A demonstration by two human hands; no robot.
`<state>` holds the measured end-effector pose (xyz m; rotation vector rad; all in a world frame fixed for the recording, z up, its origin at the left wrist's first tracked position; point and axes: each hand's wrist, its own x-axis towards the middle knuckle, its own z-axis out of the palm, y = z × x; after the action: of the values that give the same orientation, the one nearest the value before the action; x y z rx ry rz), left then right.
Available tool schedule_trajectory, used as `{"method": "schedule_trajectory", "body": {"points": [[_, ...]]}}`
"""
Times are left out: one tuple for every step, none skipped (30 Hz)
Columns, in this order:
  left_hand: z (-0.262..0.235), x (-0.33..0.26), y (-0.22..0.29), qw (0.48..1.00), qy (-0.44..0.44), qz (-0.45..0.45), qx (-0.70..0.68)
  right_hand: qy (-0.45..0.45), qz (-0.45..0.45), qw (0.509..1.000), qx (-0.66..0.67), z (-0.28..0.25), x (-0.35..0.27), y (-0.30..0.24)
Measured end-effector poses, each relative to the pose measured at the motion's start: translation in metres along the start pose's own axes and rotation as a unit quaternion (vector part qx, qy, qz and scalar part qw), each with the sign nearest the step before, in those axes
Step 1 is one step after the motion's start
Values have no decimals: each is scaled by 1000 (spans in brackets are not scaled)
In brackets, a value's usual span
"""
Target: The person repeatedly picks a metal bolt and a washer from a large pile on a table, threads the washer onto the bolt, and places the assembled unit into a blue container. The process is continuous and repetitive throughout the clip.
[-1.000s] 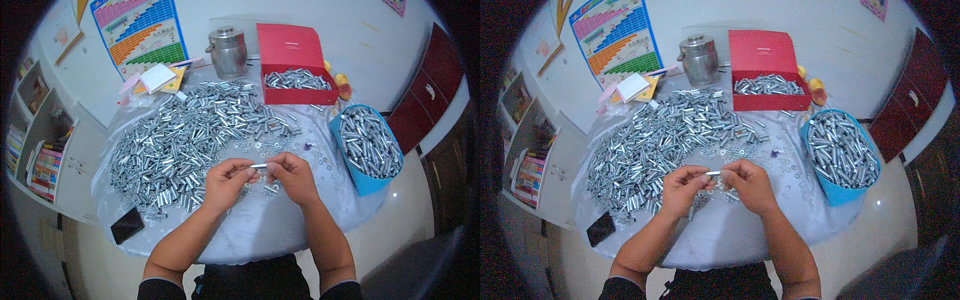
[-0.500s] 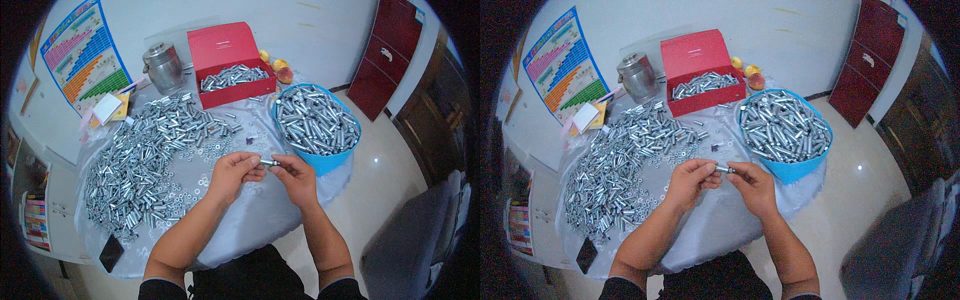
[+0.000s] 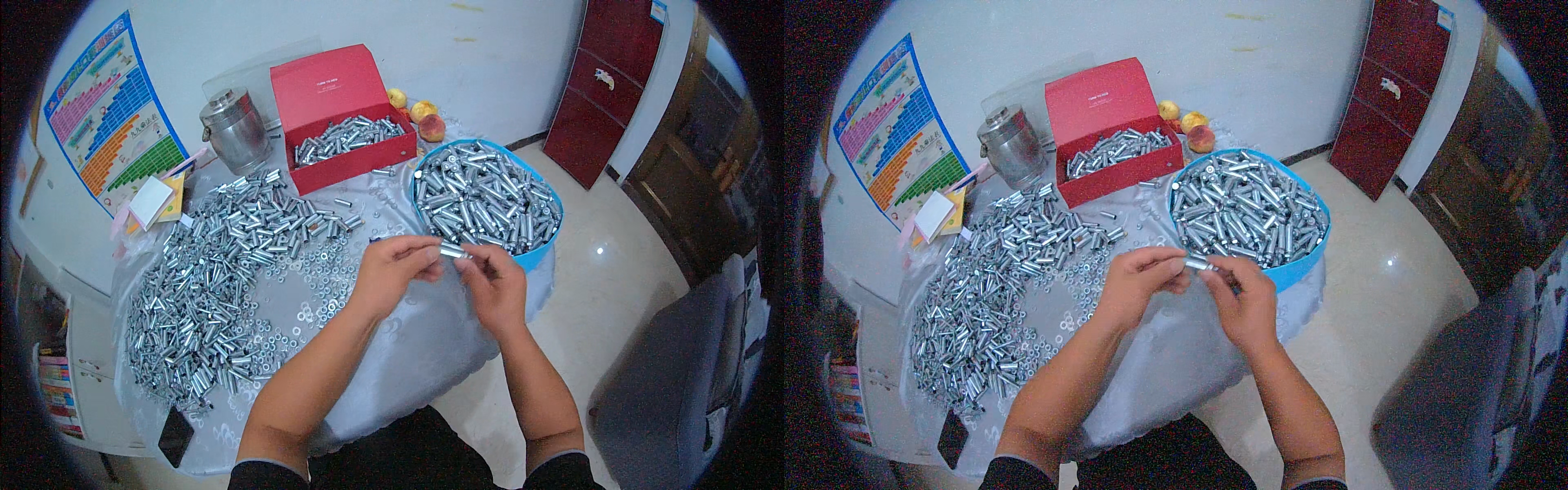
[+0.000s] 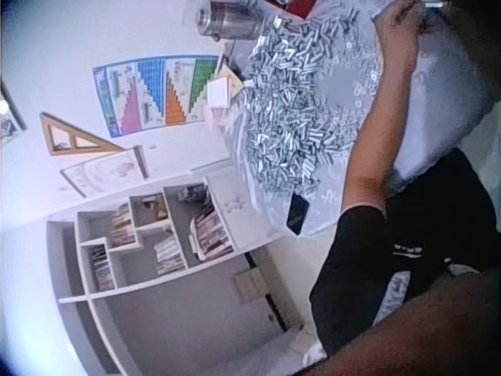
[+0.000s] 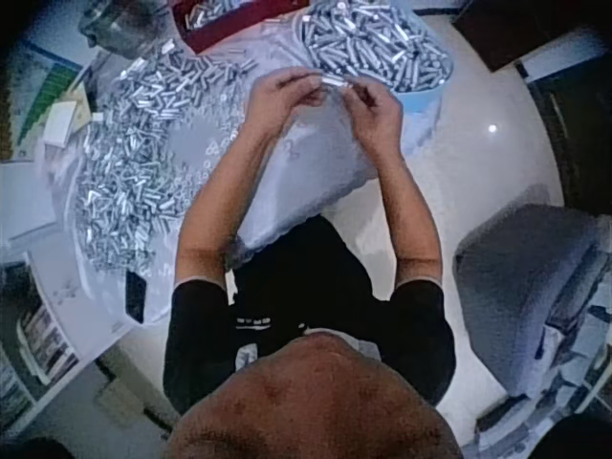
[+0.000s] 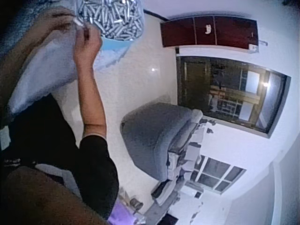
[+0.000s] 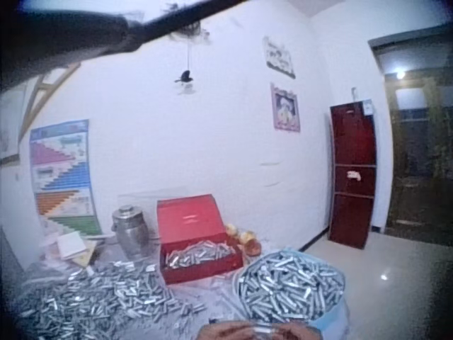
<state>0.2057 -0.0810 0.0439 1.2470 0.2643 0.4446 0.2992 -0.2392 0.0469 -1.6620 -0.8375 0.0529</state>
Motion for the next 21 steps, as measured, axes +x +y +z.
{"method": "schedule_trajectory", "body": {"points": [[2, 10, 0, 1000, -6, 15, 12, 22, -30, 998, -53, -2, 7, -5], [3, 22, -3, 999, -5, 29, 36, 40, -59, 994, -87, -2, 15, -5], [4, 34, -7, 997, -7, 44, 60, 60, -87, 987, -122, -3, 22, -2], [7, 44, -7, 995, -8, 59, 84, 80, -115, 978, -156, -3, 28, 0], [14, 51, -2, 992, 5, 57, 114, 92, -124, 973, -174, -4, 35, 2], [18, 58, -1, 972, 21, 136, 192, 106, -134, 964, -203, -6, 41, 4], [22, 66, -1, 939, 37, 213, 267, 120, -144, 954, -233, -8, 47, 6], [24, 73, -1, 894, 55, 287, 339, 133, -154, 944, -261, -9, 51, 9], [25, 80, -1, 891, 44, 281, 354, 142, -128, 948, -256, -8, 56, 15], [25, 84, -2, 884, 44, 277, 374, 149, -135, 942, -267, -7, 58, 16], [25, 88, -3, 877, 44, 272, 393, 156, -142, 937, -279, -7, 61, 16], [24, 90, -4, 870, 43, 268, 412, 164, -149, 931, -291, -7, 63, 15], [23, 92, -3, 884, 48, 249, 393, 166, -136, 940, -266, -8, 64, 15], [20, 91, -6, 898, 52, 227, 375, 167, -119, 949, -241, -8, 61, 16], [18, 90, -7, 910, 56, 205, 355, 167, -103, 957, -214, -7, 59, 17], [16, 90, -7, 939, 44, 170, 296, 168, -106, 955, -219, -7, 59, 18], [14, 89, -5, 962, 34, 135, 234, 168, -109, 954, -223, -9, 59, 20], [6, 82, -1, 979, 33, 99, 174, 160, -114, 956, -220, -6, 59, 18], [2, 80, -2, 978, 33, 139, 150, 153, -102, 954, -236, -7, 58, 9], [-1, 72, -4, 981, 42, 126, 143, 178, -124, 948, -235, -9, 56, 12], [-5, 63, -2, 983, 54, 112, 137, 200, -145, 941, -231, -8, 55, 17]]}}
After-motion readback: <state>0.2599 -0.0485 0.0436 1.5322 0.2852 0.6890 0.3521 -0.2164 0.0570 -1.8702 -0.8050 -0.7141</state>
